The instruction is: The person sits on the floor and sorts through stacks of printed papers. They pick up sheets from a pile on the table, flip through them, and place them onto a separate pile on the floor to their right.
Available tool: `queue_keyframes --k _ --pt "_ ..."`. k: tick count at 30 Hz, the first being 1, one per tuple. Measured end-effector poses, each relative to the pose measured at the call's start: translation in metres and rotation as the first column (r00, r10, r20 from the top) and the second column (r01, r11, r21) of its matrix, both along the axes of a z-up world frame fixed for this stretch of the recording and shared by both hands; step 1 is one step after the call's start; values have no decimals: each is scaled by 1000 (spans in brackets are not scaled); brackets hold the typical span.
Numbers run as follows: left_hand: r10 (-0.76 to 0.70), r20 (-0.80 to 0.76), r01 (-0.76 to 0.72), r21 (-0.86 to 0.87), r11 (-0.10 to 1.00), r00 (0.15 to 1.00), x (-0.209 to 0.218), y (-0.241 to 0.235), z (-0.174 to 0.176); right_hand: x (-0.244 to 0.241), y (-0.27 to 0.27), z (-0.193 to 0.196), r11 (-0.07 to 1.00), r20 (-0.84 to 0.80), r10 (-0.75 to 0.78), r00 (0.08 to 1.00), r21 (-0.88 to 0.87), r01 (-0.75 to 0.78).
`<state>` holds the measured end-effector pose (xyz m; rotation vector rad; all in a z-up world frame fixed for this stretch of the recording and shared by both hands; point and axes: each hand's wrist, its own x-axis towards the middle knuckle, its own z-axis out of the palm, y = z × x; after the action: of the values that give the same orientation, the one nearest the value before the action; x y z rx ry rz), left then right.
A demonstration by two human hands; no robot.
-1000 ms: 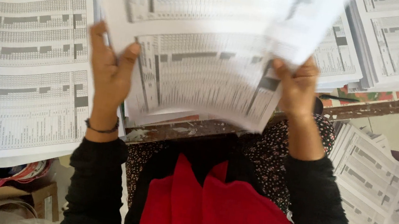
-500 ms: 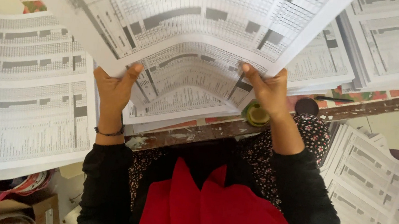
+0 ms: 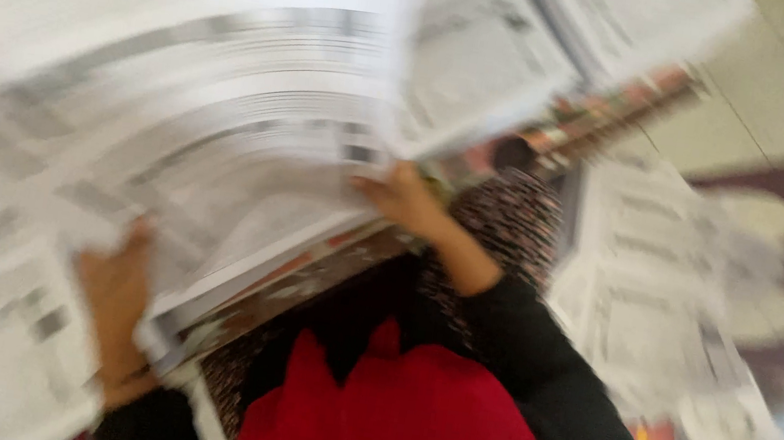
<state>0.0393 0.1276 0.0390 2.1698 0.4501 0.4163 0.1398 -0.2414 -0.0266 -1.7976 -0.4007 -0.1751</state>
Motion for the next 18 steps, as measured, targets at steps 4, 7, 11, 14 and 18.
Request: queue_keyframes --k 4,7,11,14,18 --pt "409 -348 -201 501 842 844 20 87 -94 -28 -36 56 992 179 100 979 -93 -85" --pt "603 -239 -502 373 781 761 34 112 -110 -55 -64 90 921 -215 178 960 380 -86" --pt "37 78 -43 69 997 996 31 -59 2 -94 -104 87 401 -197 295 935 913 66" --pt "-412 394 410 94 907 822 46 -151 30 -129 -117 85 280 -177 325 929 956 85" --pt "-637 419 712 -34 701 647 37 -261 51 -160 -135 93 299 -380 18 925 884 358"
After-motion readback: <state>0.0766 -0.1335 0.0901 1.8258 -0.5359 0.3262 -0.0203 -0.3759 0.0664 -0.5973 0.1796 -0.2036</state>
